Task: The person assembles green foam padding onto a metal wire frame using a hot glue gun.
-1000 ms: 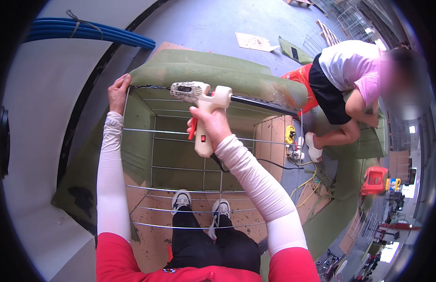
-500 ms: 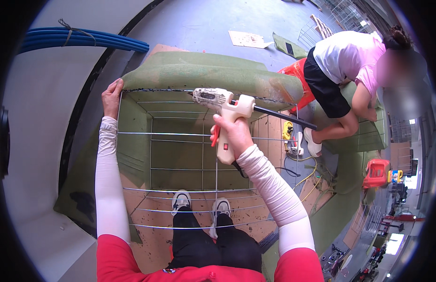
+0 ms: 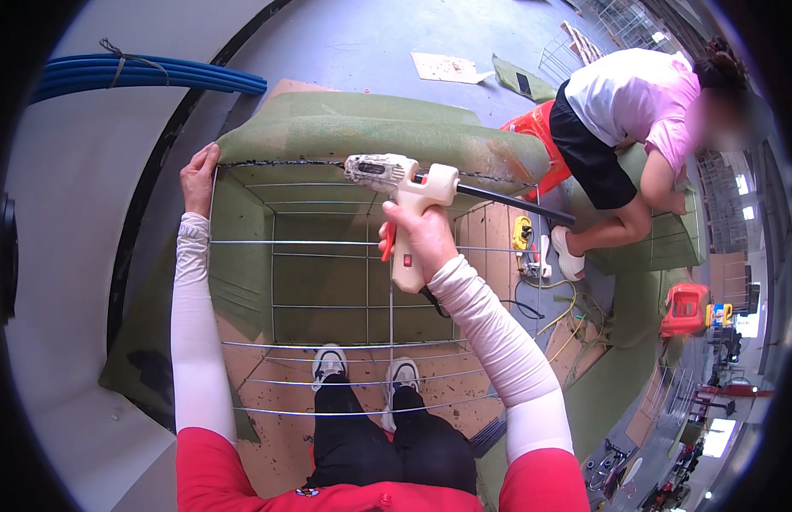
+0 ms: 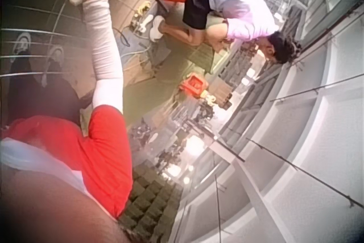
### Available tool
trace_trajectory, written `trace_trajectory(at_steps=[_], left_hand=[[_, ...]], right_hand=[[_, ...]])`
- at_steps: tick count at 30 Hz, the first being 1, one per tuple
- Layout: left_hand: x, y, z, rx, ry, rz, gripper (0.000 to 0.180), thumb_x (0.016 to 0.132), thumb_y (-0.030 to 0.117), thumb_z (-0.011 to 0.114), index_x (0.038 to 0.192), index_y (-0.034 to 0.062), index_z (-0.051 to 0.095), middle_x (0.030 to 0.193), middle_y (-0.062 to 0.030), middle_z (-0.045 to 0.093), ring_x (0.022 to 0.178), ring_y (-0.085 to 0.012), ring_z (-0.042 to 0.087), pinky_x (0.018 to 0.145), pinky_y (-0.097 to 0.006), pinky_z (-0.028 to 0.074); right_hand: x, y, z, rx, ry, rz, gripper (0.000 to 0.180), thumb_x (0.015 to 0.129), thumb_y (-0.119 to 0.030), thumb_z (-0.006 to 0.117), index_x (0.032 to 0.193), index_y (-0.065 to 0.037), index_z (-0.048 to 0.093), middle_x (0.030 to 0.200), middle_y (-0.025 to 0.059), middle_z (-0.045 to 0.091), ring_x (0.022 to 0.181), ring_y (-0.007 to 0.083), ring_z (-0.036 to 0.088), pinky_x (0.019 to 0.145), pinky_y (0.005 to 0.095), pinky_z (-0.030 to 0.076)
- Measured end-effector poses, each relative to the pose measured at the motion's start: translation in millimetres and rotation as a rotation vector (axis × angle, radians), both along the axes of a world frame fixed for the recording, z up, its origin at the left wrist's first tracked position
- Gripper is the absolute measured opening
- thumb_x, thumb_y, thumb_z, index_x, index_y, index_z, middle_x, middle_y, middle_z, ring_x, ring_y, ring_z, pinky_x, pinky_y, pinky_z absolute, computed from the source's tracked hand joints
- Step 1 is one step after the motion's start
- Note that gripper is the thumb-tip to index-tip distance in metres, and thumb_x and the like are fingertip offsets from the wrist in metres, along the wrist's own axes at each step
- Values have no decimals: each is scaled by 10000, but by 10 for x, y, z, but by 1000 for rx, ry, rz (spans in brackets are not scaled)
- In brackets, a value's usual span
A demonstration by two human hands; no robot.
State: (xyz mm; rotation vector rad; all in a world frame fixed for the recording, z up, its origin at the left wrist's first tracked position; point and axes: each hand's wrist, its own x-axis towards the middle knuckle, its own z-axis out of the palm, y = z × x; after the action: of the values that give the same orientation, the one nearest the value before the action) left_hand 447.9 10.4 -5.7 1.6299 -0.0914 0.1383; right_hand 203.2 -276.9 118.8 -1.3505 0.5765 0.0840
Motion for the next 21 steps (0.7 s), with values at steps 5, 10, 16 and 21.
trace_trajectory(at_steps=[5, 10, 16, 21], left_hand=[[4, -1, -1, -1, 21, -1, 315, 824, 279, 664, 957, -7, 683, 1109, -140, 616, 1022, -190, 564, 877, -282, 419], [-9, -16, 19, 14, 19, -6, 320, 831, 281, 657, 963, -10, 680, 1116, -136, 613, 1022, -187, 563, 876, -279, 419], [-11, 18, -35, -5, 35, -7, 313, 831, 270, 659, 967, -11, 679, 1120, -140, 610, 1027, -188, 559, 877, -278, 418], [22, 1, -39, -40, 25, -19, 315, 826, 267, 666, 968, -14, 678, 1118, -139, 610, 1024, -186, 559, 874, -275, 419]], right_hand=[[5, 17, -2, 8, 8, 7, 228, 856, -247, 598, 912, -40, 519, 681, 77, 604, 537, 163, 605, 466, 260, 483], [-38, -23, -21, 70, 3, -17, 229, 862, -247, 588, 909, -35, 514, 705, 91, 604, 563, 186, 612, 492, 302, 505], [-12, -21, -27, 128, -16, 6, 244, 877, -285, 576, 927, -58, 503, 715, 80, 595, 574, 194, 612, 508, 306, 514], [-21, -64, -60, 124, 12, 11, 255, 880, -294, 572, 929, -54, 501, 695, 77, 587, 555, 180, 602, 496, 313, 516]])
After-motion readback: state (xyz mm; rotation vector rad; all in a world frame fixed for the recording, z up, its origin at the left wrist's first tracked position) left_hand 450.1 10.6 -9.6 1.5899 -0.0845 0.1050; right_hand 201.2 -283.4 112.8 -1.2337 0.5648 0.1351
